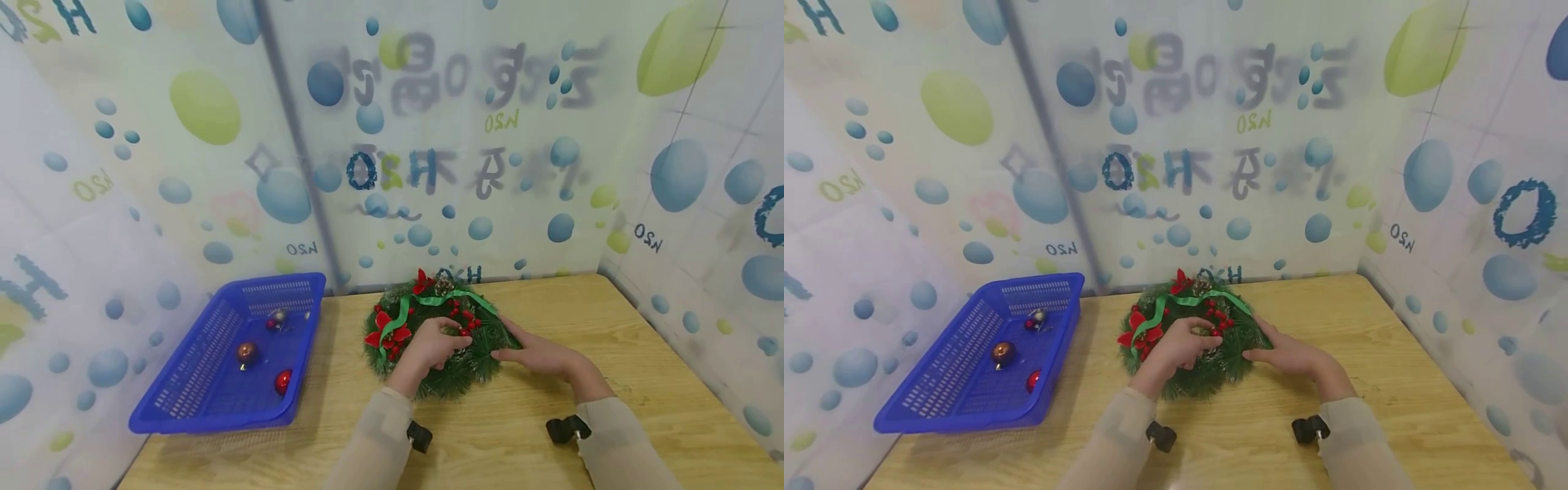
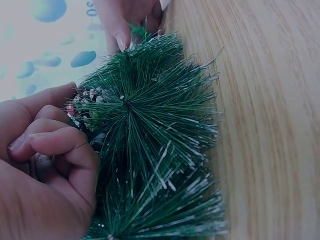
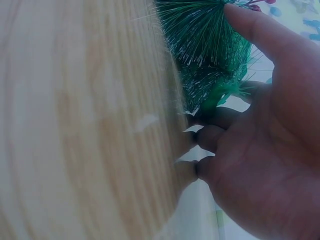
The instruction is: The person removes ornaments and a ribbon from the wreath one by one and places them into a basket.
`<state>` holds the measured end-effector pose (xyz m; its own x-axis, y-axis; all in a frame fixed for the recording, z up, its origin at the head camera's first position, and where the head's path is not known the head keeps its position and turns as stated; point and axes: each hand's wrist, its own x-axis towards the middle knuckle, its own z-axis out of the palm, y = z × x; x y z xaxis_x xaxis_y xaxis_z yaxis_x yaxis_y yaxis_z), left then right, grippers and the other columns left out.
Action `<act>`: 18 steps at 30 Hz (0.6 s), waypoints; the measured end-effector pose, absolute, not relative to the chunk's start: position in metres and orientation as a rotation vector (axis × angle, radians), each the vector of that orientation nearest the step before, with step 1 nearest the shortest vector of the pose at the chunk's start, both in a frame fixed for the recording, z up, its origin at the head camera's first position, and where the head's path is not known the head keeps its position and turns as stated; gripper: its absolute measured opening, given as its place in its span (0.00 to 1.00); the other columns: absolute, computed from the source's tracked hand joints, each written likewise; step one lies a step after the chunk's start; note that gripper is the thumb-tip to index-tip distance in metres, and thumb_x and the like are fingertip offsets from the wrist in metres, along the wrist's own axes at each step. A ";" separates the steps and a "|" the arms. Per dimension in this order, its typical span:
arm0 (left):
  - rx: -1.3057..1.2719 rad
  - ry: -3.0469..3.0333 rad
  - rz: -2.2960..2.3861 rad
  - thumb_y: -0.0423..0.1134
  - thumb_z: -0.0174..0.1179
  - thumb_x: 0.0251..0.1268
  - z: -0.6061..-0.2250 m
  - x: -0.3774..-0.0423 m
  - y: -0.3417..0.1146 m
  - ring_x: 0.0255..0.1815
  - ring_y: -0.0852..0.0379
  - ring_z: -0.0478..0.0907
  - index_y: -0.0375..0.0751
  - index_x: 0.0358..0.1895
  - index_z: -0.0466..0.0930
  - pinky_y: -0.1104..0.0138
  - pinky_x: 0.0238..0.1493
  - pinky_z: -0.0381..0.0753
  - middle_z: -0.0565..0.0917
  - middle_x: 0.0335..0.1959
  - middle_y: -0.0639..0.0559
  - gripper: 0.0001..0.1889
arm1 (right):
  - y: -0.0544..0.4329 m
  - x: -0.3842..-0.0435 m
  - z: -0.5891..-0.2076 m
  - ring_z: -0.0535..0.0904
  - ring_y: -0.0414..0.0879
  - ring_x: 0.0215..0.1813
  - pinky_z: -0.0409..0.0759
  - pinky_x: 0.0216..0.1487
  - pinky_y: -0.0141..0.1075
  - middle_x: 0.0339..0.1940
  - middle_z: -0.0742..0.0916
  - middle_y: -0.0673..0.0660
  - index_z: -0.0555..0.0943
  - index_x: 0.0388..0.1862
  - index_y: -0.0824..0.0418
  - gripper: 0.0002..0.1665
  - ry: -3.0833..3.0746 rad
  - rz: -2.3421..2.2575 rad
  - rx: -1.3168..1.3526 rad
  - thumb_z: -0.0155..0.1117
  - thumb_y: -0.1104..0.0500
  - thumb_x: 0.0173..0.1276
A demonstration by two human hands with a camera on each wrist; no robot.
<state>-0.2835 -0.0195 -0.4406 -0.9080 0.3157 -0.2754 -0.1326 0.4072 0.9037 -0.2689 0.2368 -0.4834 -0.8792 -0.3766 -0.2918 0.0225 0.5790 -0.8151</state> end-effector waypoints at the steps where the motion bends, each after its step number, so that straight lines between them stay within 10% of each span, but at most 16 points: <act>1: 0.155 2.260 1.513 0.47 0.69 0.75 -0.440 -0.283 -0.020 0.10 0.61 0.50 0.48 0.69 0.79 0.66 0.17 0.60 0.64 0.12 0.59 0.24 | 0.237 -0.269 -0.484 0.38 0.76 0.88 0.54 0.78 0.76 0.90 0.40 0.67 0.30 0.90 0.45 0.62 2.377 -1.235 -0.284 0.62 0.35 0.79; 18: 0.166 2.238 1.552 0.47 0.68 0.76 -0.442 -0.280 -0.022 0.11 0.62 0.50 0.47 0.69 0.79 0.67 0.18 0.59 0.62 0.12 0.59 0.23 | 0.236 -0.267 -0.482 0.37 0.76 0.88 0.53 0.79 0.76 0.90 0.39 0.67 0.30 0.90 0.46 0.63 2.373 -1.231 -0.286 0.62 0.35 0.79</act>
<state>-0.2799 -0.0224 -0.4415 -0.9089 0.3236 -0.2631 -0.1329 0.3732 0.9182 -0.2674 0.2358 -0.4816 -0.8777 -0.3789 -0.2935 0.0218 0.5802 -0.8142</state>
